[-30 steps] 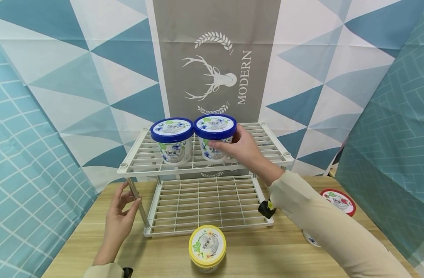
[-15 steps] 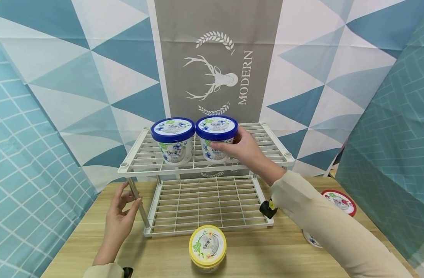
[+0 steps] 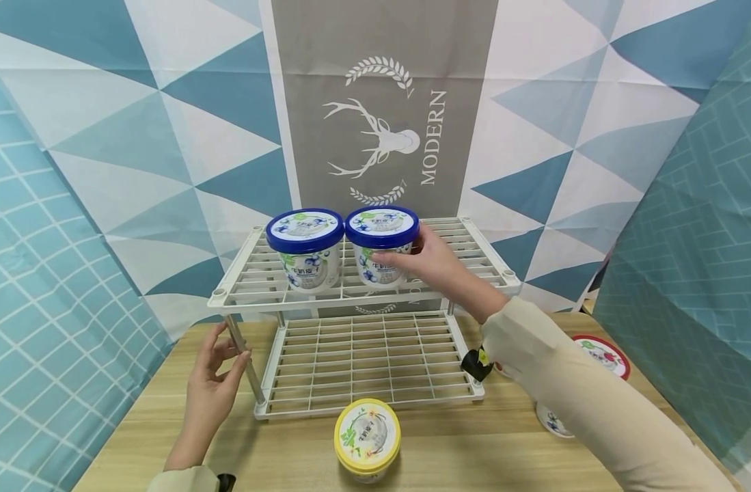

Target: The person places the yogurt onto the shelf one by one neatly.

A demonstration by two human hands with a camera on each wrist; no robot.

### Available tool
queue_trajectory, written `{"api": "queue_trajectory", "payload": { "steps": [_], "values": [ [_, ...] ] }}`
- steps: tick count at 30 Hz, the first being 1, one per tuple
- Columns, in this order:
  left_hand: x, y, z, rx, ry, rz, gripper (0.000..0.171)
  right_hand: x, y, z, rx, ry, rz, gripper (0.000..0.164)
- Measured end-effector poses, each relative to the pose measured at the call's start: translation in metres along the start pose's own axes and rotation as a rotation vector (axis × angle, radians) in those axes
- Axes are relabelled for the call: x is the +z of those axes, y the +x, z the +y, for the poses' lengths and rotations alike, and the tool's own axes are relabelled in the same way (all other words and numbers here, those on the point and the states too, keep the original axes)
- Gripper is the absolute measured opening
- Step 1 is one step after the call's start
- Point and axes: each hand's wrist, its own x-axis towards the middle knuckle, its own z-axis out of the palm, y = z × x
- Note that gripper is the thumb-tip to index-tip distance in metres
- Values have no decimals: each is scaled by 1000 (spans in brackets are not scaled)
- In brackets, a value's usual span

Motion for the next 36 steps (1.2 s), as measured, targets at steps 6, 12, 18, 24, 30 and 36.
{"api": "queue_trajectory", "payload": {
  "steps": [6,12,18,24,30,36],
  "values": [
    [0,-1,1,-1,8,-1,65,-3,-3,1,-28,4,-45,78],
    [0,0,-3,-13,16,4,66,-8,-5,3,-2,-50,4,77],
    [1,0,-2,-11,29,19,67,-21,-15,5,23,-84,44,84],
    [3,0,8,-2,-7,10,64,-38,-34,11,28,-73,77,79],
    [3,-2,22,14,-16,18,63,-47,-56,16,34,-59,107,78],
    [2,-1,4,13,25,30,66,-51,-80,22,-4,-61,107,66]
  ]
}}
